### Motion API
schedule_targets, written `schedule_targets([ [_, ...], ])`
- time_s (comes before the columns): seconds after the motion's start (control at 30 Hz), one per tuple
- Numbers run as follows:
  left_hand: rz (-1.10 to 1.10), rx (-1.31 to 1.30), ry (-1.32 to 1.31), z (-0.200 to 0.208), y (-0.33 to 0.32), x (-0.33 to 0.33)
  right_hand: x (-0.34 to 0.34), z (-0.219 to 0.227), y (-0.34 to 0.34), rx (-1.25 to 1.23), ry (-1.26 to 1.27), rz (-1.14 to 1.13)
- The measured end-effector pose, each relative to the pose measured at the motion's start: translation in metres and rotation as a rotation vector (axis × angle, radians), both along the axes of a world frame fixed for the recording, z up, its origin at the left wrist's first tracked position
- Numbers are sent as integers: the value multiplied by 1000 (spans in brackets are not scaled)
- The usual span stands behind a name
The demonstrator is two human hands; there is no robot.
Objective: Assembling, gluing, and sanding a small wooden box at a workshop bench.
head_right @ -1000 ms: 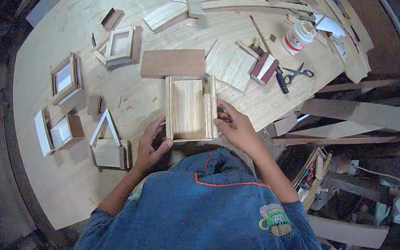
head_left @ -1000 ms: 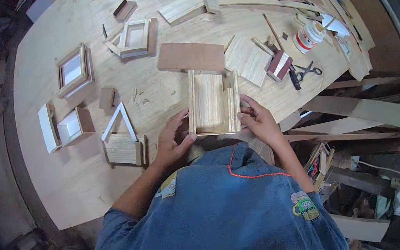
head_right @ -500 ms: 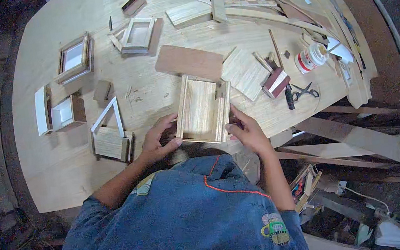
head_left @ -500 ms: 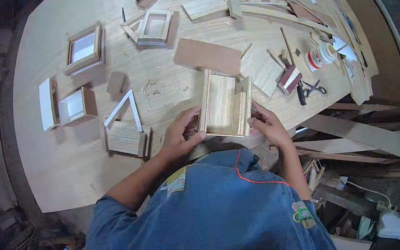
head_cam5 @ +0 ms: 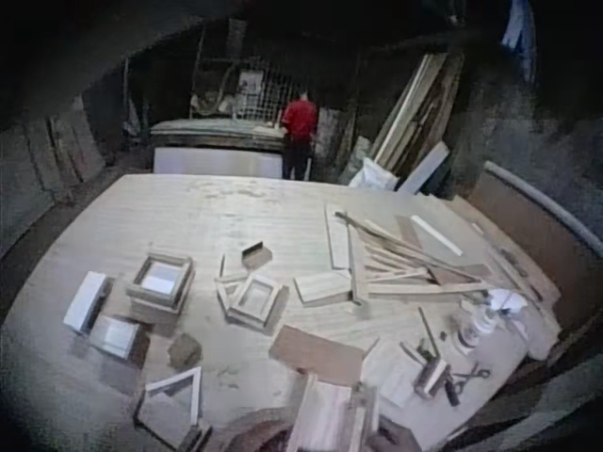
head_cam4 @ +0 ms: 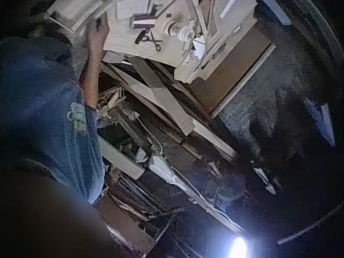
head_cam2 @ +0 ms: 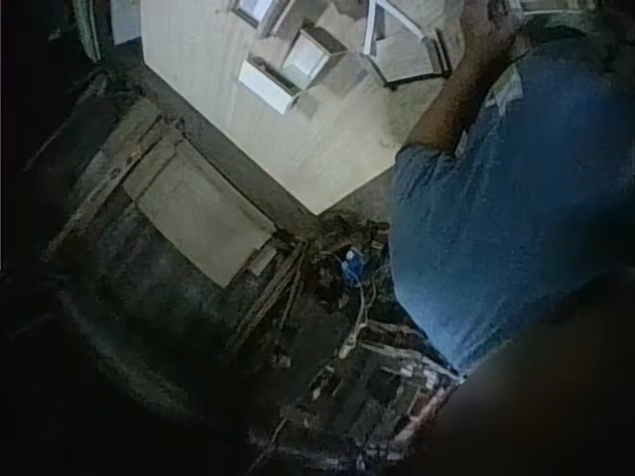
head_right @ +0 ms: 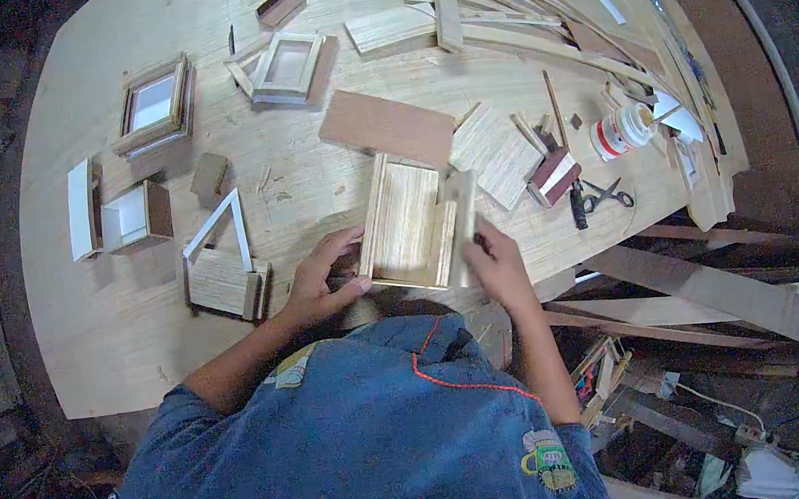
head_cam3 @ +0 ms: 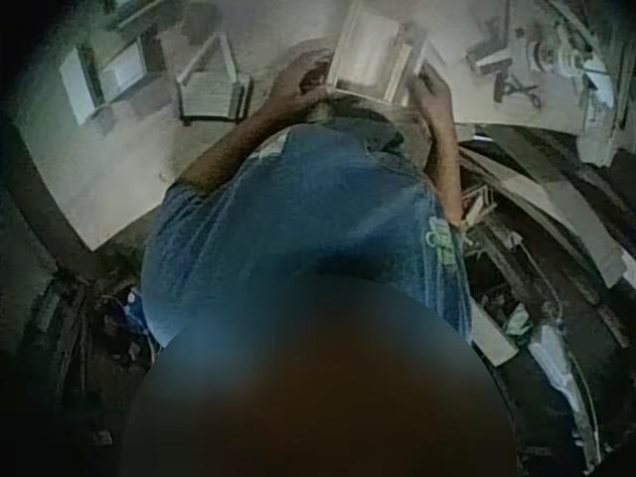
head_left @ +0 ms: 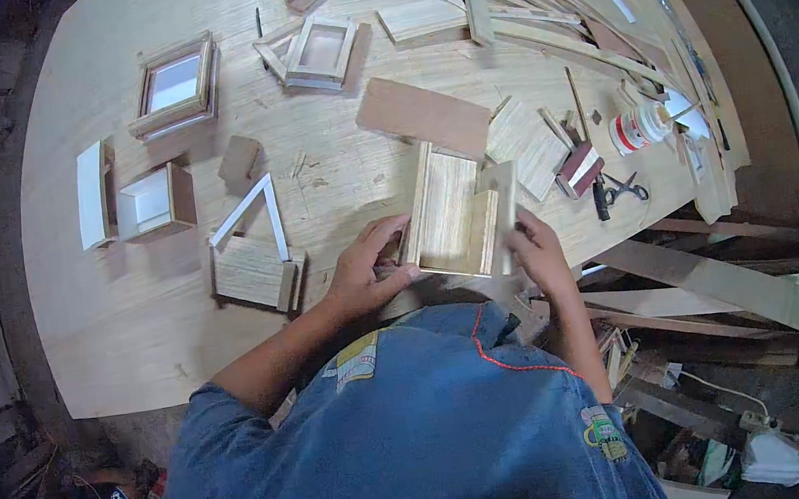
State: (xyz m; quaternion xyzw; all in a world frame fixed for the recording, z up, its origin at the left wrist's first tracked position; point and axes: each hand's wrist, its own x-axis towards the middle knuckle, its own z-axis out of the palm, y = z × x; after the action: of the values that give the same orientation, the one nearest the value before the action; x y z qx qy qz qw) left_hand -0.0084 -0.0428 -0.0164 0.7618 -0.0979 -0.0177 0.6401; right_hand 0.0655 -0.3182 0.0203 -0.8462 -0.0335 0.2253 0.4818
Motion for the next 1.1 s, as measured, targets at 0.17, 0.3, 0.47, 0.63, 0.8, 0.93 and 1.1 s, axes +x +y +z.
schedule_targets([
  [0.17,57,107,-44,2,-1,-1,12,4,-9,-257,-300,-193],
  [0.3,138,382,-485,31,-5,8,15,23,9,-403,-734,-194],
  [0.47,-190,568,-583,43,-39,24,6,45,53,-524,-248,63],
  [0.63,-394,1088,-465,42,-67,34,5,4,47,-472,-354,64],
  [0.8,-587,1214,-403,48,-68,41,7,14,47,-331,-278,97],
  [0.93,-614,1189,-377,45,-66,42,9,13,45,-345,-271,119],
  [1.1,-579,1225,-406,46,-59,42,7,2,43,-374,-358,107],
])
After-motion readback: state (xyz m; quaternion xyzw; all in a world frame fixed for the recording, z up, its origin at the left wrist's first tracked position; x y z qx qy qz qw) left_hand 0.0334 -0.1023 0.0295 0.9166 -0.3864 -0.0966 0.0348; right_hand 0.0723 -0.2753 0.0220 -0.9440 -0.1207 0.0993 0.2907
